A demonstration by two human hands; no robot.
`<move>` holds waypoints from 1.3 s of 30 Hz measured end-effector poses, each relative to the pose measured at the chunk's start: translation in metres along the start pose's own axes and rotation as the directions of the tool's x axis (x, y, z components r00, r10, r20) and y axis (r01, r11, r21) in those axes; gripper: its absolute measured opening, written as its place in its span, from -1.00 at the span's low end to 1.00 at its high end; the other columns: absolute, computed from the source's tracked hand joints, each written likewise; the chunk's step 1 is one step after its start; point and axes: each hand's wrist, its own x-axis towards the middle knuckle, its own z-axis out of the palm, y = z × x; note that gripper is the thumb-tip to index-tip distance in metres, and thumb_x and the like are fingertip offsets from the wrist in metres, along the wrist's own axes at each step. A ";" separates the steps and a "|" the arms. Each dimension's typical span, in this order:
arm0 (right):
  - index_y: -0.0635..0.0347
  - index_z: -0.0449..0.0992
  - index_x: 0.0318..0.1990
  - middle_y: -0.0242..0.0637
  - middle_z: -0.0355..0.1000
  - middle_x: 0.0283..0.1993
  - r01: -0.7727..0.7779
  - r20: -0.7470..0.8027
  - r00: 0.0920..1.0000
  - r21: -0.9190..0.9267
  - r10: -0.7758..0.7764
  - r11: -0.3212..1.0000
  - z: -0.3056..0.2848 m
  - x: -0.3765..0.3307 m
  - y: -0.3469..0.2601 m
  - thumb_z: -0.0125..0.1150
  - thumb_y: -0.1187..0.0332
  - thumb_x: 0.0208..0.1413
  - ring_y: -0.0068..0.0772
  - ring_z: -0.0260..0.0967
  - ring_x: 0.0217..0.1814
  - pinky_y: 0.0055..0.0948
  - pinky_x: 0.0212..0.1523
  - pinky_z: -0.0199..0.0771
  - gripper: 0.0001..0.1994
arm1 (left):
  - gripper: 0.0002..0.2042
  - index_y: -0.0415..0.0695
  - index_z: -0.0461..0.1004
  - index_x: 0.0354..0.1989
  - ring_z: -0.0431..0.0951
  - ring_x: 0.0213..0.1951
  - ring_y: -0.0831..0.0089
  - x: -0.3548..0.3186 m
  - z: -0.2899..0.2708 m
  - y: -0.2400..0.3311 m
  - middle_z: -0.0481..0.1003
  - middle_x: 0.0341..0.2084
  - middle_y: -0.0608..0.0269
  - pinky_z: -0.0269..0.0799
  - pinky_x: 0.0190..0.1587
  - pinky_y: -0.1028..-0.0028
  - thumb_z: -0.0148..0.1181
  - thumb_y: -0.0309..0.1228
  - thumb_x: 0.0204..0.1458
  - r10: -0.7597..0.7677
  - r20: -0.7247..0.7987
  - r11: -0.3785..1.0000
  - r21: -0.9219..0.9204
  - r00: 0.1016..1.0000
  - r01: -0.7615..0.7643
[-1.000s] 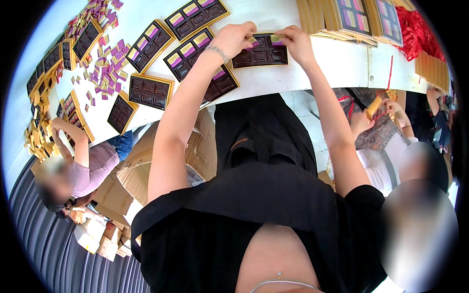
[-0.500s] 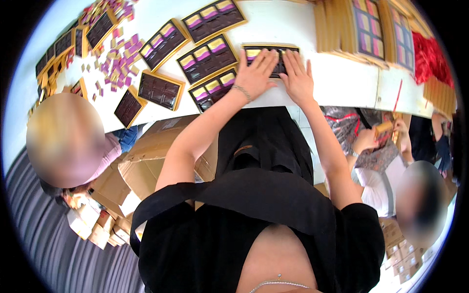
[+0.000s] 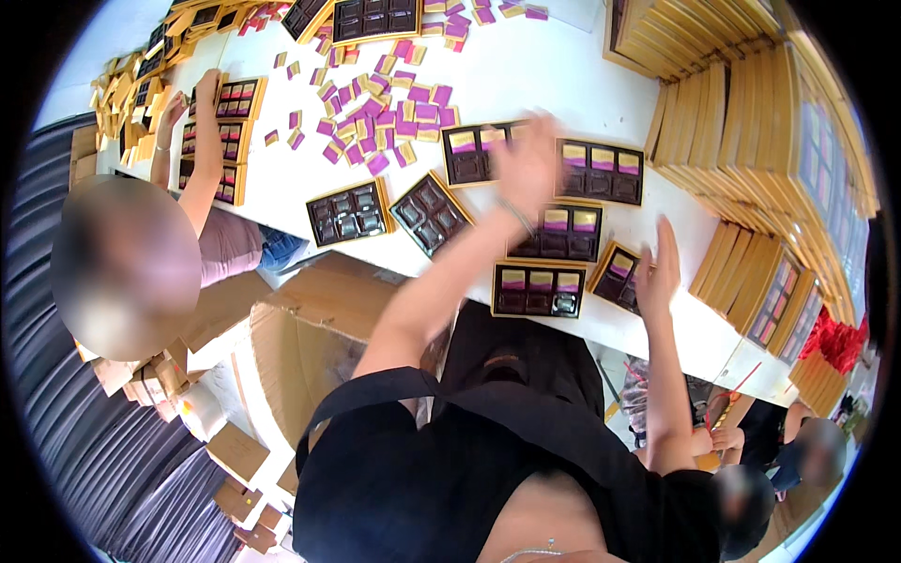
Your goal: The person places small pink and gold wrapped items into rectangular wooden palettes with multiple compartments. They arrange the items by hand, then place clear plastic covers over the filled palettes and stack them on the table.
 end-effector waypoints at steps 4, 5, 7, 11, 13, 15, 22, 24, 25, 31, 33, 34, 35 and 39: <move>0.08 0.39 0.18 -0.16 0.36 0.21 0.334 -0.024 0.941 0.240 -0.338 0.912 0.133 0.204 -0.065 0.11 0.63 0.03 -0.05 0.34 0.20 -0.30 0.17 0.40 -0.50 | -0.59 -0.15 0.47 0.00 0.46 0.05 0.17 0.127 0.037 -0.186 0.50 -0.01 0.11 0.37 0.11 0.21 0.28 -0.44 -0.11 -0.060 -0.160 0.994 -0.096 0.985 0.045; 0.08 0.39 0.18 -0.15 0.36 0.20 0.417 -0.061 0.908 0.209 -0.414 0.884 0.168 0.249 -0.076 0.12 0.64 0.00 -0.06 0.33 0.21 -0.30 0.16 0.40 -0.48 | -0.56 -0.12 0.48 0.01 0.47 0.03 0.19 0.148 0.047 -0.204 0.51 -0.04 0.14 0.38 0.09 0.25 0.31 -0.43 -0.14 0.020 -0.177 0.995 -0.090 0.984 -0.036; 0.14 0.42 0.11 -0.13 0.41 0.11 0.485 -0.148 0.872 0.115 -0.467 0.867 0.230 0.320 -0.094 0.09 0.59 0.01 -0.07 0.36 0.15 -0.24 0.11 0.43 -0.55 | -0.57 -0.07 0.50 0.00 0.48 0.02 0.19 0.173 0.061 -0.225 0.53 -0.07 0.17 0.38 0.08 0.24 0.33 -0.39 -0.13 0.221 -0.138 0.969 -0.085 0.966 -0.233; 0.28 0.52 -0.18 -0.13 0.55 -0.27 -0.155 0.222 0.974 0.537 0.038 0.829 0.267 0.331 -0.128 0.08 0.50 0.16 -0.33 0.49 -0.23 -0.45 -0.18 0.41 -0.87 | -0.61 -0.06 0.54 -0.04 0.49 -0.04 0.19 0.164 0.078 -0.252 0.55 -0.14 0.20 0.39 0.02 0.27 0.35 -0.34 -0.11 0.236 -0.151 0.954 -0.155 0.960 -0.258; 0.24 0.53 -0.12 -0.06 0.51 -0.13 0.167 0.043 0.981 0.285 -0.187 0.944 0.267 0.299 -0.108 0.10 0.54 0.06 -0.10 0.46 -0.09 -0.31 -0.08 0.44 -0.78 | -0.70 -0.22 0.51 -0.20 0.50 -0.20 0.01 0.148 0.047 -0.233 0.53 -0.28 0.02 0.41 -0.12 0.17 0.33 -0.50 -0.19 0.124 -0.220 0.913 -0.357 0.967 -0.198; 0.22 0.47 0.03 -0.14 0.48 0.01 0.528 -0.006 0.849 -0.015 -0.528 0.849 0.262 0.276 -0.081 0.11 0.55 0.02 -0.04 0.41 0.08 -0.22 0.07 0.45 -0.64 | -0.66 -0.19 0.50 -0.18 0.50 -0.14 0.01 0.134 0.032 -0.221 0.54 -0.27 0.04 0.42 -0.11 0.17 0.34 -0.51 -0.21 -0.047 -0.136 0.872 -0.490 0.990 -0.026; 0.26 0.54 -0.05 -0.23 0.57 -0.15 -0.366 0.344 0.930 0.847 0.126 0.385 0.223 0.241 -0.080 -0.03 0.58 0.19 -0.50 0.52 -0.23 -0.53 -0.16 0.53 -0.74 | -0.80 -0.13 0.51 -0.23 0.46 -0.10 0.20 -0.029 -0.073 -0.203 0.45 -0.21 0.19 0.43 -0.06 0.26 0.28 -0.42 -0.05 0.462 0.167 0.795 -0.513 0.871 -0.323; 0.27 0.56 -0.08 -0.23 0.57 -0.18 -0.473 0.456 0.880 0.810 0.133 0.347 0.213 0.234 -0.080 -0.01 0.58 0.17 -0.45 0.52 -0.22 -0.50 -0.16 0.53 -0.76 | -0.76 -0.11 0.42 -0.20 0.38 0.15 0.13 -0.077 -0.082 -0.184 0.41 0.04 0.16 0.20 0.26 0.02 0.25 -0.45 -0.06 0.553 0.304 0.810 -0.412 0.775 -0.417; 0.28 0.57 -0.10 -0.23 0.57 -0.20 -0.526 0.515 0.848 0.788 0.125 0.320 0.212 0.229 -0.084 0.01 0.58 0.16 -0.43 0.52 -0.22 -0.48 -0.15 0.54 -0.77 | -0.65 -0.10 0.35 -0.08 0.29 0.27 0.15 -0.107 -0.066 -0.187 0.34 0.17 0.12 -0.01 0.34 -0.11 0.27 -0.44 -0.06 0.575 0.285 0.798 -0.403 0.767 -0.448; 0.10 0.59 -0.12 -0.21 0.54 -0.19 0.103 0.296 0.928 0.381 -0.227 0.919 0.226 0.214 -0.048 0.12 0.46 0.11 -0.27 0.50 -0.18 -0.41 -0.12 0.47 -0.79 | -0.57 -0.15 0.32 -0.04 0.25 0.29 0.22 -0.166 -0.021 -0.153 0.27 0.24 0.13 -0.02 0.28 -0.14 0.31 -0.39 -0.11 0.254 0.072 0.956 -0.174 0.965 -0.238; 0.19 0.59 -0.21 -0.06 0.53 -0.15 0.073 0.442 0.866 0.350 -0.233 0.934 0.227 0.217 -0.062 0.13 0.53 0.01 -0.11 0.48 -0.18 -0.30 -0.17 0.44 -0.81 | -0.51 -0.17 0.31 -0.01 0.20 0.31 0.16 -0.183 -0.009 -0.126 0.25 0.25 0.07 -0.11 0.27 -0.24 0.34 -0.37 -0.14 0.036 0.029 0.989 -0.147 0.999 -0.032; 0.17 0.63 -0.27 -0.05 0.52 -0.16 0.023 0.439 0.880 0.343 -0.182 0.939 0.224 0.220 -0.072 0.16 0.55 -0.06 -0.08 0.49 -0.18 -0.27 -0.18 0.46 -0.81 | -0.52 -0.17 0.31 -0.01 0.20 0.31 0.14 -0.186 -0.008 -0.109 0.23 0.26 0.06 -0.11 0.28 -0.23 0.33 -0.38 -0.13 -0.075 0.016 0.988 -0.135 0.997 0.077; 0.15 0.64 -0.28 -0.05 0.51 -0.19 0.186 0.355 0.883 0.336 -0.307 0.923 0.222 0.227 -0.083 0.16 0.55 -0.07 -0.08 0.49 -0.18 -0.29 -0.19 0.46 -0.80 | -0.53 -0.16 0.30 -0.01 0.20 0.31 0.12 -0.187 -0.006 -0.093 0.22 0.27 0.05 -0.12 0.29 -0.21 0.33 -0.40 -0.11 -0.186 0.001 0.975 -0.123 0.983 0.185; 0.17 0.54 -0.41 -0.02 0.43 -0.27 0.391 0.354 0.780 0.368 -0.516 0.844 0.207 0.238 -0.112 0.20 0.54 -0.10 -0.08 0.48 -0.25 -0.33 -0.22 0.45 -0.92 | -0.56 -0.21 0.36 -0.01 0.28 0.18 0.01 -0.171 -0.018 -0.080 0.32 0.15 0.04 0.11 0.24 0.01 0.34 -0.45 -0.10 -0.408 -0.229 0.869 -0.393 0.884 0.299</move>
